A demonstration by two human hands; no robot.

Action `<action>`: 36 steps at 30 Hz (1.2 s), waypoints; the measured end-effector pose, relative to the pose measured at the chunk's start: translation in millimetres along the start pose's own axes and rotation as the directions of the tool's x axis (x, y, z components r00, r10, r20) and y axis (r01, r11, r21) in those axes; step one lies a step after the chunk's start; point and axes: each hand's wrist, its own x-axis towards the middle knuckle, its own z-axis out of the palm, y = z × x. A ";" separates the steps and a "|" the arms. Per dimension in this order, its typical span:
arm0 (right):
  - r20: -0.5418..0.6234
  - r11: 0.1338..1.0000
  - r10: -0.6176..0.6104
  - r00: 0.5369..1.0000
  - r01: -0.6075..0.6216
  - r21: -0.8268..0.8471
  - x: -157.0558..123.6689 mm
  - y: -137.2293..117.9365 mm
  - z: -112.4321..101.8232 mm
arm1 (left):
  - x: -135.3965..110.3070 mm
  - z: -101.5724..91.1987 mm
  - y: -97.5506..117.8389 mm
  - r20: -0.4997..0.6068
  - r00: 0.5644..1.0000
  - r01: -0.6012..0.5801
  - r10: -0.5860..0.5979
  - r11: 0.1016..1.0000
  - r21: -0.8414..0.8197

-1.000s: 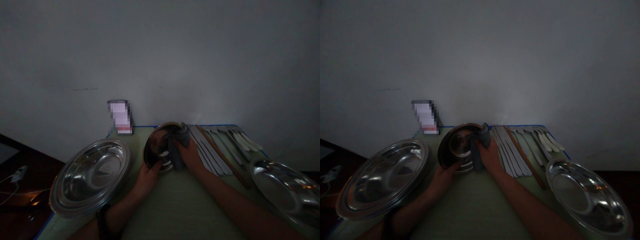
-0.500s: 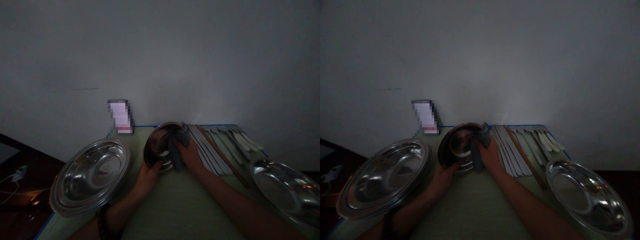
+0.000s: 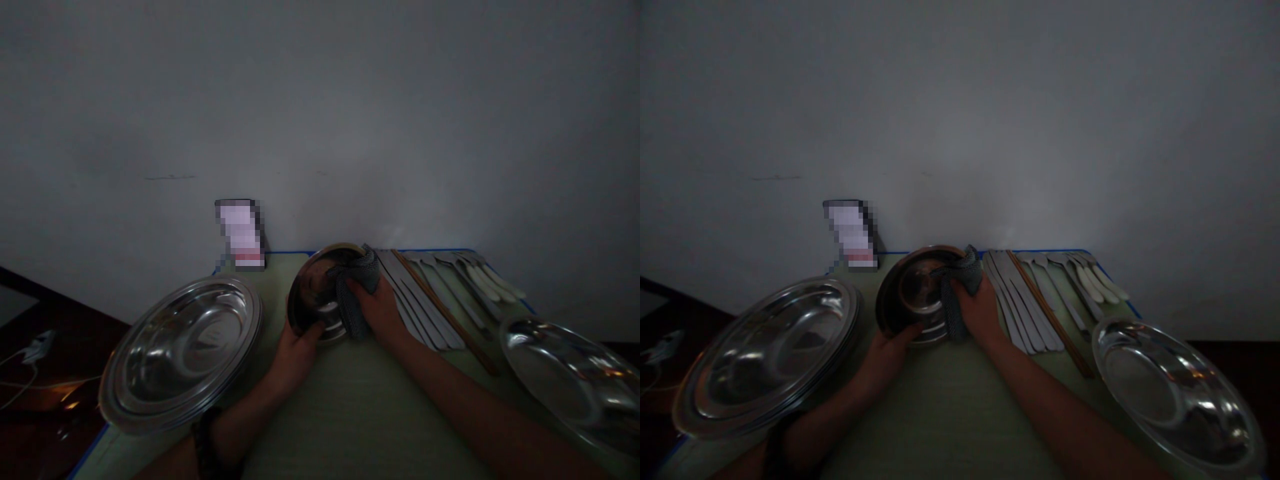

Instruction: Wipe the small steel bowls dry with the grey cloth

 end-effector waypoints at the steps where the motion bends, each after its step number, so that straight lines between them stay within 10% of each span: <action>1: -0.002 1.000 0.001 1.000 -0.001 0.003 0.1 -0.2 0.1 | 0.0 0.1 -0.1 0.002 1.000 0.008 -0.008 1.000 0.003; 36: -0.003 1.000 -0.009 1.000 0.009 -0.024 0.1 -3.3 -1.4 | -0.5 0.9 -0.2 -0.007 1.000 0.030 -0.030 0.999 0.010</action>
